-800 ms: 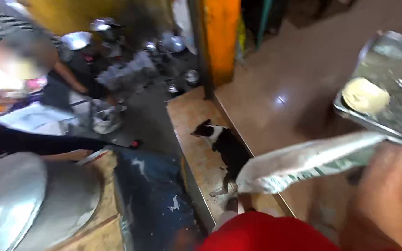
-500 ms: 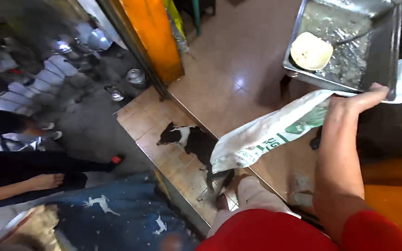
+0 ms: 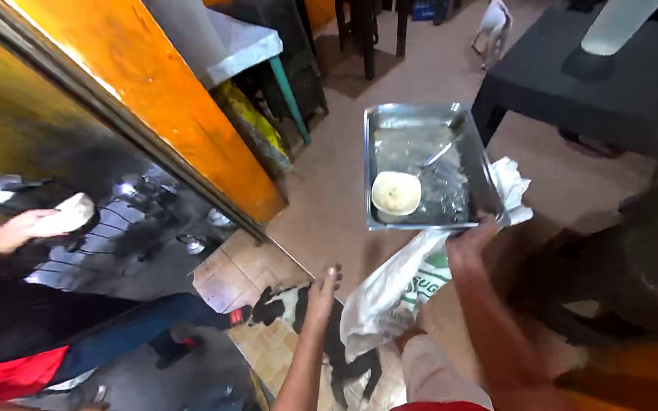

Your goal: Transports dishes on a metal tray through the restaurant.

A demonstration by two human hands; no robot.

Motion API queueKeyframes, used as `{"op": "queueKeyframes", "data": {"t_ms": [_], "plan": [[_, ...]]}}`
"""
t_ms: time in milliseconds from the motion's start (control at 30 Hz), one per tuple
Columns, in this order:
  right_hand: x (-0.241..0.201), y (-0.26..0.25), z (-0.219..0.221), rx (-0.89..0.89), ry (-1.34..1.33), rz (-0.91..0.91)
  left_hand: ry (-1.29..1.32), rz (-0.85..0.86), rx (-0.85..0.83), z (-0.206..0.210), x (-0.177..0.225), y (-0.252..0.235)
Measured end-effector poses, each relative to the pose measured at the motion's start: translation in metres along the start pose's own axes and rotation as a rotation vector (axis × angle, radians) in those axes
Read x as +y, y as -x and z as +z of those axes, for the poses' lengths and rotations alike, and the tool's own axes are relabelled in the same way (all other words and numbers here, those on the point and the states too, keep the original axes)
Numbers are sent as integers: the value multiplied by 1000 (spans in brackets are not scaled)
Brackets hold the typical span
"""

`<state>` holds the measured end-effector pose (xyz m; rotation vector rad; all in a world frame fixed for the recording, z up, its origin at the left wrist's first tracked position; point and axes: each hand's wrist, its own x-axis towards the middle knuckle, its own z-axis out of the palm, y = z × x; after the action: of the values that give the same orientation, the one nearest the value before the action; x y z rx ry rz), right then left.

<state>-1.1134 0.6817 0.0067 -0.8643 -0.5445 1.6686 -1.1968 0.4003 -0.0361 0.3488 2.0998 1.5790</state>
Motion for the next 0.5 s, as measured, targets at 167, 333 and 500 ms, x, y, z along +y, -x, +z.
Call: {"op": "queueKeyframes", "data": {"t_ms": [167, 333, 500], "plan": [[-7, -56, 44, 16, 134, 116, 254, -144, 56, 62, 107, -91], [-32, -71, 90, -14, 174, 191, 383, -319, -1, 74, 146, -126], [-37, -84, 132, -116, 208, 195, 550, -304, -45, 83, 179, -144]]}}
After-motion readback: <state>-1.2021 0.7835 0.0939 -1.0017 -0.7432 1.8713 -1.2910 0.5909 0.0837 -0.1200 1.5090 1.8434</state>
